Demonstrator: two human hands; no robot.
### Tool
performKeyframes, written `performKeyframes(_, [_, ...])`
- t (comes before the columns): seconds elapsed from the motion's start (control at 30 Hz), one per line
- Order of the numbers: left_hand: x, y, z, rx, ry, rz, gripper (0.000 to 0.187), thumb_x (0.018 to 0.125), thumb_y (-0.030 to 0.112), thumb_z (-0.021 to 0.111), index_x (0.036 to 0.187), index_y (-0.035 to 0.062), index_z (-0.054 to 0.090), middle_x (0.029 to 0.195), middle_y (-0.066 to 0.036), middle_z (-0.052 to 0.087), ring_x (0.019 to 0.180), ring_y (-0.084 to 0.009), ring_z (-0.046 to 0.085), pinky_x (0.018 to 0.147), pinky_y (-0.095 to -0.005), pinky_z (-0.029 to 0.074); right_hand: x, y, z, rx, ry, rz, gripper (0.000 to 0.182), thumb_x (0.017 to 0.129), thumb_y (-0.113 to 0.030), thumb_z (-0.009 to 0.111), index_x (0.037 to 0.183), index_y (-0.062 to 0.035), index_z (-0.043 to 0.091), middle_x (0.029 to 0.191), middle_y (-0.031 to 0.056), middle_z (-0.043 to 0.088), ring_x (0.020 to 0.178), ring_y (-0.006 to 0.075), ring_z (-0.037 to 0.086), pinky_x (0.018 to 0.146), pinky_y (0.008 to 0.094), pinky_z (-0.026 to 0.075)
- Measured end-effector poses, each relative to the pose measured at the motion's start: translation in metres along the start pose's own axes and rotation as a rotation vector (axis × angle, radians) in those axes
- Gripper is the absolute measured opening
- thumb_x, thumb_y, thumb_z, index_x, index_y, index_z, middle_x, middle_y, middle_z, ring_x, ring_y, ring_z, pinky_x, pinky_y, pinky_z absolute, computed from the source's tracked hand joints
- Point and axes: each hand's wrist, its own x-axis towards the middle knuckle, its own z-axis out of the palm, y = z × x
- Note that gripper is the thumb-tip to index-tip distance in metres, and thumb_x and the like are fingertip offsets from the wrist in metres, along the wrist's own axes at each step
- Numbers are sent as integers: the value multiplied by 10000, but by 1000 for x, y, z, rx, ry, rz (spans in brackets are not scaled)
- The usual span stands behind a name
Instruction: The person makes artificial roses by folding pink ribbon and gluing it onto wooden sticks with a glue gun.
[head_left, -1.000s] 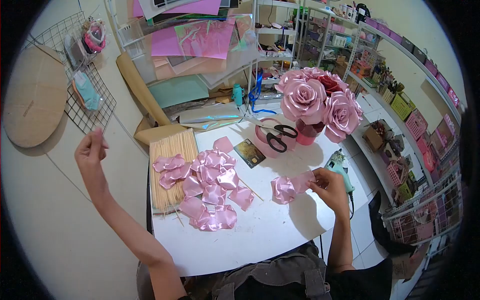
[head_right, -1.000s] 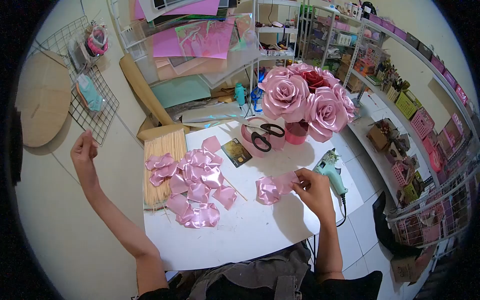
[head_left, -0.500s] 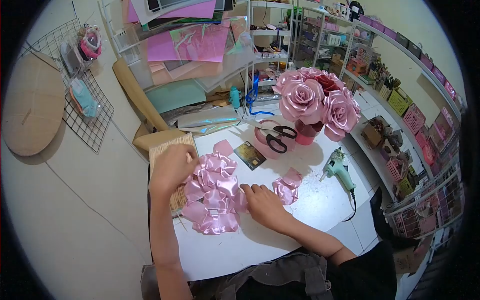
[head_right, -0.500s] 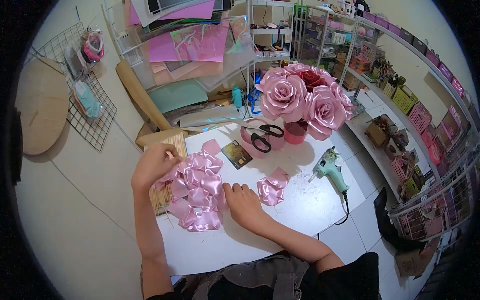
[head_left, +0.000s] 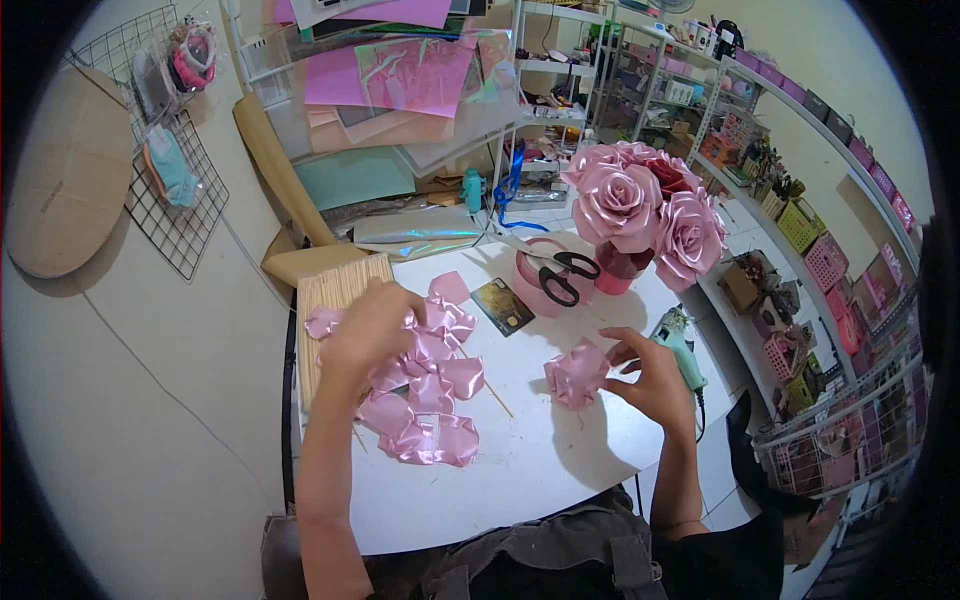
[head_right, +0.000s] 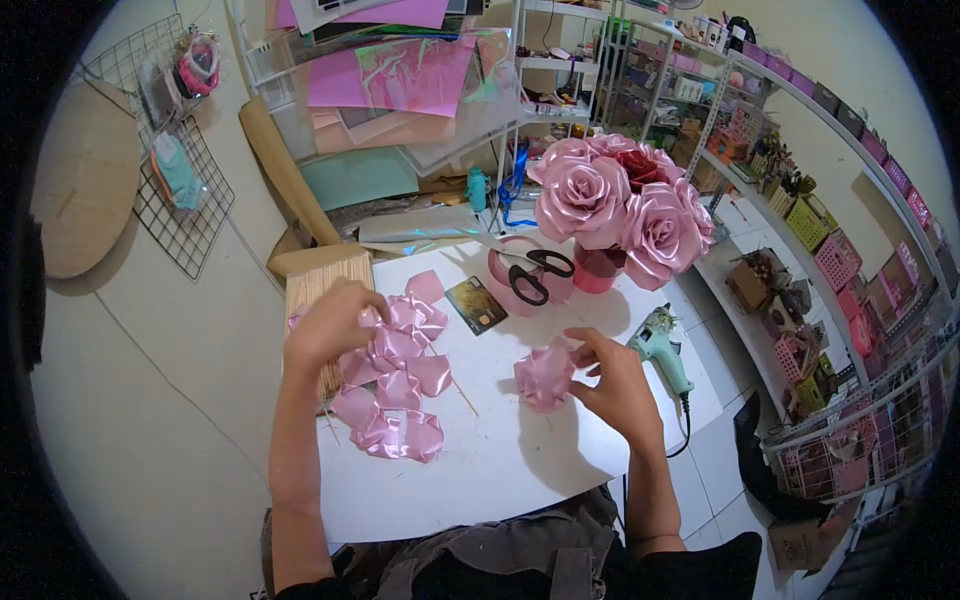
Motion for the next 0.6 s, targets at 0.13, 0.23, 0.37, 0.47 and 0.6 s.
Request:
performKeyframes(0.13, [2, 17, 7, 47, -75, -75, 204, 534, -9, 580, 726, 22, 640, 778, -169, 590, 864, -309, 517, 761, -360, 429, 15, -13, 19, -88, 1, -208, 483, 593, -27, 654, 1054, -28, 509, 973, 148, 540, 896, 283, 533, 750, 337, 445])
performKeyframes(0.23, [-2, 9, 1, 15, -47, -65, 171, 537, -6, 577, 700, -2, 629, 784, -177, 588, 844, -315, 521, 760, -359, 427, 39, -25, 65, -75, -108, -342, 431, 647, -85, 629, 1052, -15, 499, 980, 160, 535, 907, 314, 509, 808, 357, 407])
performKeyframes(0.37, [-6, -3, 0, 25, -56, -139, 144, 542, 34, 618, 683, 23, 647, 701, -161, 595, 730, -283, 559, 691, -344, 438, 54, -25, 111, -284, -169, -345, 422, 664, -65, 602, 1070, -32, 489, 971, 156, 540, 894, 309, 519, 760, 373, 424])
performKeyframes(0.47, [-4, -8, 5, 53, -47, -224, 121, 553, 32, 613, 666, -7, 635, 681, -184, 594, 685, -284, 583, 669, -343, 447, 56, -23, 117, -263, -274, -236, 382, 672, -55, 588, 1047, -47, 512, 891, 137, 578, 815, 302, 552, 704, 372, 443])
performKeyframes(0.6, [0, -6, 6, 41, 16, -278, 119, 590, 45, 601, 661, -49, 615, 679, -216, 581, 678, -302, 589, 664, -350, 452, 44, -27, 83, 143, -193, -215, 329, 662, -11, 605, 986, -48, 560, 735, 89, 609, 669, 215, 587, 633, 304, 460])
